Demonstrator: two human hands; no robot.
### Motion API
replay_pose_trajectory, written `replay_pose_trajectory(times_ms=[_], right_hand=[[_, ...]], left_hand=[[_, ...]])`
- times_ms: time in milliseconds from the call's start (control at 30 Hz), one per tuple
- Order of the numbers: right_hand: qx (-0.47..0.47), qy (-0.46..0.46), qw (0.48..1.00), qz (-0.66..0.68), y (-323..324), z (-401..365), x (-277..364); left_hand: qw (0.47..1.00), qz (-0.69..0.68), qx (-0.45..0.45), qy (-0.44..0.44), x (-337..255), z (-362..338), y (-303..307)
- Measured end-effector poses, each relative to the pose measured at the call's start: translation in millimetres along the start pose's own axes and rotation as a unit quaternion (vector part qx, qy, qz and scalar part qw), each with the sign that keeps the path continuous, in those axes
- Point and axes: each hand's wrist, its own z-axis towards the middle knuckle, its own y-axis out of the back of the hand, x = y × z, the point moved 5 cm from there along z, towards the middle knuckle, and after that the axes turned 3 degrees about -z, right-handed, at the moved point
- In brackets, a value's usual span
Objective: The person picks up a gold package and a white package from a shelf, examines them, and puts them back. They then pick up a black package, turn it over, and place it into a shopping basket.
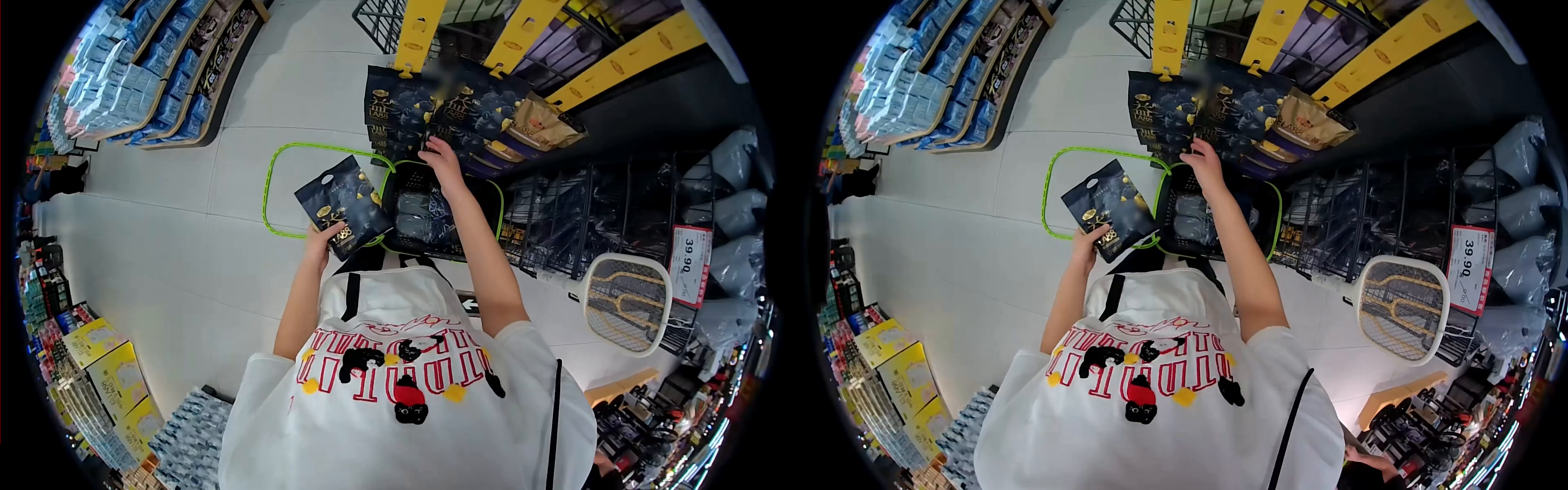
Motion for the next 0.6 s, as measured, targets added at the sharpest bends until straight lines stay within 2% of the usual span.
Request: replay_pose_trajectory(times_ms=[33, 67, 133, 200, 267, 300, 467, 600], right_hand=[[-0.019, -0.037, 0.999, -0.024, -6.1, 18.1, -1.3], [-0.02, -0.036, 0.999, -0.032, -9.3, 32.1, 0.5], [0.021, -0.071, 0.997, -0.023, -21.5, 45.8, 6.6], [0.018, -0.077, 0.996, -0.05, -23.0, 52.9, 9.0], [0.027, -0.071, 0.997, 0.002, -26.3, 58.7, 6.4], [0.023, -0.032, 0.999, 0.03, -29.0, 57.5, 13.8], [-0.023, 0.009, 0.999, -0.037, -40.4, 56.2, 8.2], [-0.057, 0.067, 0.996, 0.008, -49.4, 37.0, 6.3]], left_hand=[[1.0, -0.017, -0.013, -0.012, -4.7, 1.8, 11.7], [0.999, -0.033, -0.027, -0.023, -9.1, 3.6, 23.8], [0.994, -0.1, -0.046, -0.022, -14.4, 6.7, 47.3], [0.985, -0.151, -0.052, -0.069, -32.3, 3.1, 55.9], [0.983, -0.164, -0.051, -0.069, -37.2, 10.3, 74.7], [0.983, -0.163, -0.054, -0.067, -39.4, 13.5, 81.2], [0.985, -0.153, -0.051, -0.056, -54.3, 23.4, 88.3], [0.99, -0.129, -0.049, -0.036, -56.5, 30.5, 82.8]])
